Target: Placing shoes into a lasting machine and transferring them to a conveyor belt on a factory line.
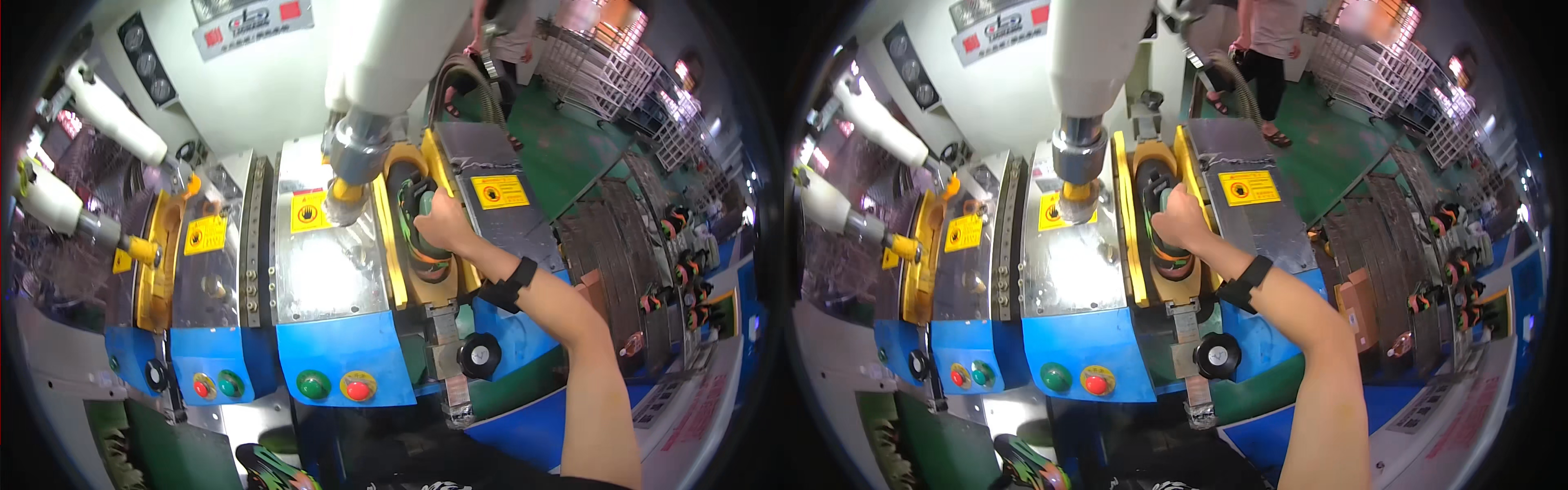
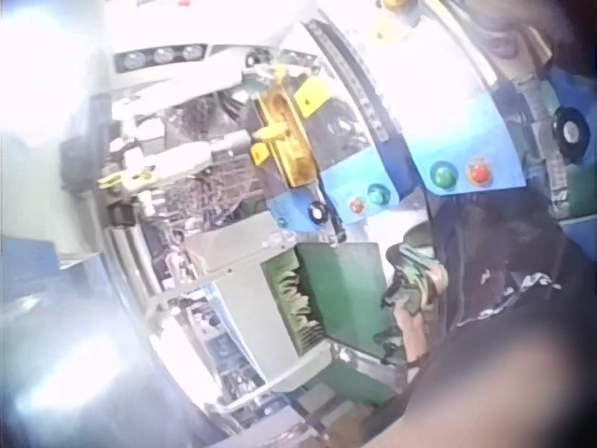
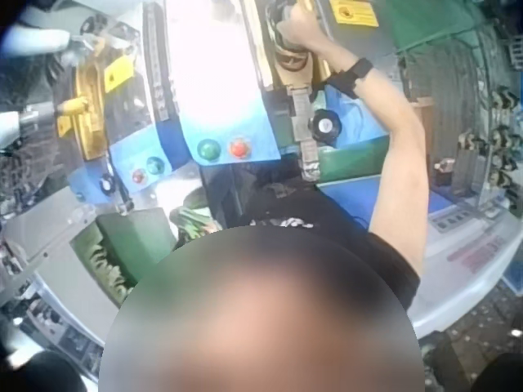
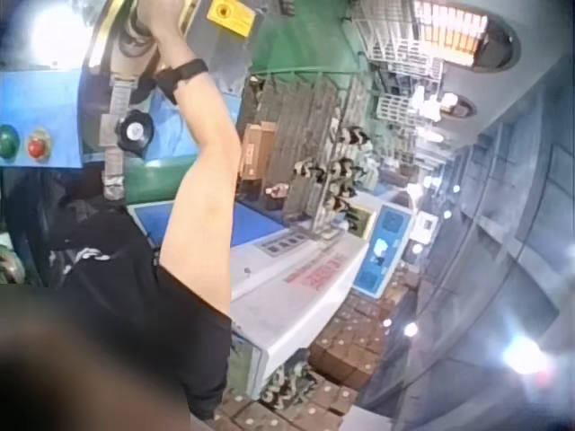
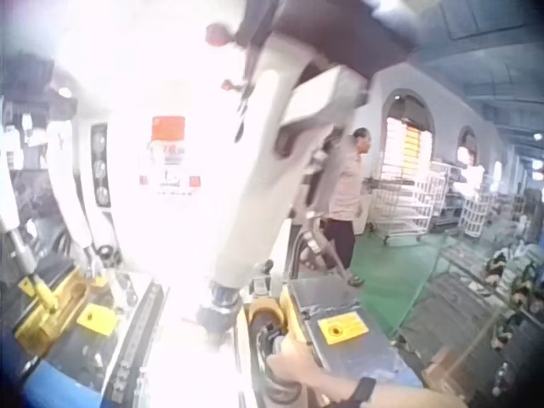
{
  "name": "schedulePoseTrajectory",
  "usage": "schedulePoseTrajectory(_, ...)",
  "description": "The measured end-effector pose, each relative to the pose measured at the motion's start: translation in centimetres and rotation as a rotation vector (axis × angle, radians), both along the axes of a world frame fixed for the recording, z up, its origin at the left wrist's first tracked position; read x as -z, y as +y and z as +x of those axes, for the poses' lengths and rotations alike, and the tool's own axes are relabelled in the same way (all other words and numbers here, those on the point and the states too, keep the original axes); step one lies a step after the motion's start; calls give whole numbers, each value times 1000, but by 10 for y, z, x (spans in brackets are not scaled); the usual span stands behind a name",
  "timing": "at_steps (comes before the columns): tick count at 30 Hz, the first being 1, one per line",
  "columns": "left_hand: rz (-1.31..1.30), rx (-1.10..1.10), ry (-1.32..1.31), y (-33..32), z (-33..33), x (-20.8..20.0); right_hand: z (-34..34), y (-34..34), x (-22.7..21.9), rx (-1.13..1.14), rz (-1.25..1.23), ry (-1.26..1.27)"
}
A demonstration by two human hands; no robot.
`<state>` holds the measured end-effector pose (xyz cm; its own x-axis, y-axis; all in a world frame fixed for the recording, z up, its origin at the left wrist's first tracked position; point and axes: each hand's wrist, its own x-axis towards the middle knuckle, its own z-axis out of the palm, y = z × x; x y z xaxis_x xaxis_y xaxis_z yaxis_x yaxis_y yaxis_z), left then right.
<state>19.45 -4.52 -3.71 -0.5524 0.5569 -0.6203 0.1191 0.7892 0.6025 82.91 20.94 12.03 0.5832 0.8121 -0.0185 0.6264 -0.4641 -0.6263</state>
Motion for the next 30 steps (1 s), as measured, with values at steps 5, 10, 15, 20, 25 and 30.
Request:
schedulePoseTrajectory(5, 15, 275, 290, 49, -23, -27, -16, 12, -7, 50, -1, -55)
schedulePoseTrajectory(10, 180, 455, 605, 43, -41, 11, -10, 6, 1, 174, -42, -34)
schedulePoseTrajectory(15, 343, 389, 217, 31, -37, -17, -41, -57, -16, 38, 223, -354)
schedulePoseTrajectory(20, 235, 556, 267, 40, -44, -50, -93, -103, -41, -156, 295, -234)
schedulePoseTrajectory(25, 53, 299, 581, 63, 2, -73, -59, -111, -72, -66, 509, -239)
schedulePoseTrajectory(30, 1014, 343, 686, 153, 89, -148, -15, -22, -165, -145, 1135, -178)
